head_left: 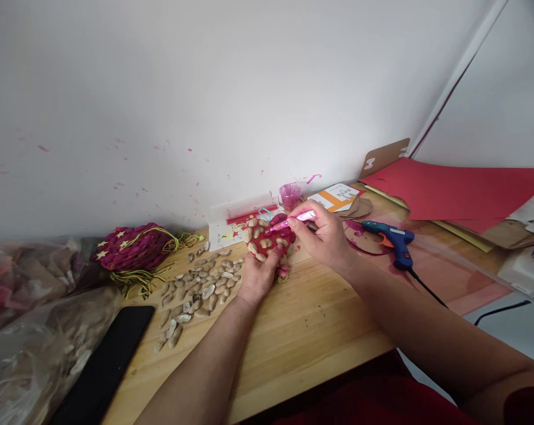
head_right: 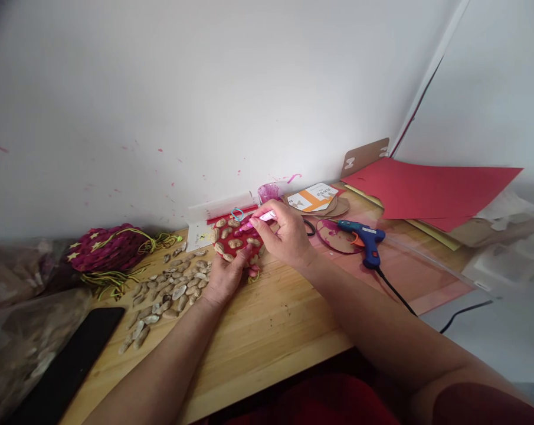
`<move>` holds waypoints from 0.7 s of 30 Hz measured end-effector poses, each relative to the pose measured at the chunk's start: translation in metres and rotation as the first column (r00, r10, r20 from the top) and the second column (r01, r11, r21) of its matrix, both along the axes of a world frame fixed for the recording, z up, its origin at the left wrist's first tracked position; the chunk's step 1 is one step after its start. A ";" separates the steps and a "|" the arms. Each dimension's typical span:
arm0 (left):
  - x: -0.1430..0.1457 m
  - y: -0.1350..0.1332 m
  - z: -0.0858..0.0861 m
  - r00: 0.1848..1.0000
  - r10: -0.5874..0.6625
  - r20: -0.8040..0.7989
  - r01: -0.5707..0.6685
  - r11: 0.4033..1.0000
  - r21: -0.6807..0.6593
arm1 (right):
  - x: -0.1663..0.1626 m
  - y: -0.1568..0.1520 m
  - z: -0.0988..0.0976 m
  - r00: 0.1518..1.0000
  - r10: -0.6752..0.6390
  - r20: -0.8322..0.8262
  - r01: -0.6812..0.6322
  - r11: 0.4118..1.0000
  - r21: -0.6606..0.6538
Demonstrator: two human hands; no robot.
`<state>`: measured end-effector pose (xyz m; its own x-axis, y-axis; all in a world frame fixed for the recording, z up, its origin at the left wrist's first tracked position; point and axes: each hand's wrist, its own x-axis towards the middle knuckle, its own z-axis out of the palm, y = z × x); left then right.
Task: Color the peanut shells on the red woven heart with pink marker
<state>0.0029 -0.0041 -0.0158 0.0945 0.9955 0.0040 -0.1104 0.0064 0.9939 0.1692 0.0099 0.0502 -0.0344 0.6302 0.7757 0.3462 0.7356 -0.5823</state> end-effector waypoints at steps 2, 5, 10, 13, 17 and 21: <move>0.000 -0.001 0.001 1.000 -0.002 -0.015 0.002 1.000 0.022 | 0.000 -0.001 0.001 1.000 0.020 -0.007 -0.020 1.000 -0.009; 0.000 -0.003 0.002 0.999 -0.008 -0.039 0.009 0.999 0.046 | 0.000 -0.002 0.003 0.999 0.044 -0.002 -0.044 0.998 -0.034; -0.002 -0.002 -0.001 0.999 -0.003 -0.046 0.005 0.999 0.051 | 0.003 0.000 0.004 1.000 0.014 -0.018 -0.015 0.998 -0.066; -0.002 -0.001 -0.001 0.998 -0.002 -0.059 0.005 0.998 0.063 | 0.002 -0.001 0.004 0.999 0.039 -0.019 -0.040 0.998 -0.054; -0.002 -0.002 0.001 0.998 -0.005 -0.065 0.009 0.998 0.061 | 0.001 -0.003 0.005 0.999 0.052 0.001 -0.051 0.997 -0.050; -0.002 -0.001 -0.001 0.999 0.004 -0.049 -0.001 0.998 0.062 | 0.005 0.000 0.004 0.999 0.028 -0.019 -0.029 0.998 -0.063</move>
<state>0.0011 -0.0052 -0.0172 0.0941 0.9937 0.0614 -0.0619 -0.0557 0.9965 0.1740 0.0102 0.0542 -0.0391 0.6770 0.7349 0.3147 0.7064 -0.6340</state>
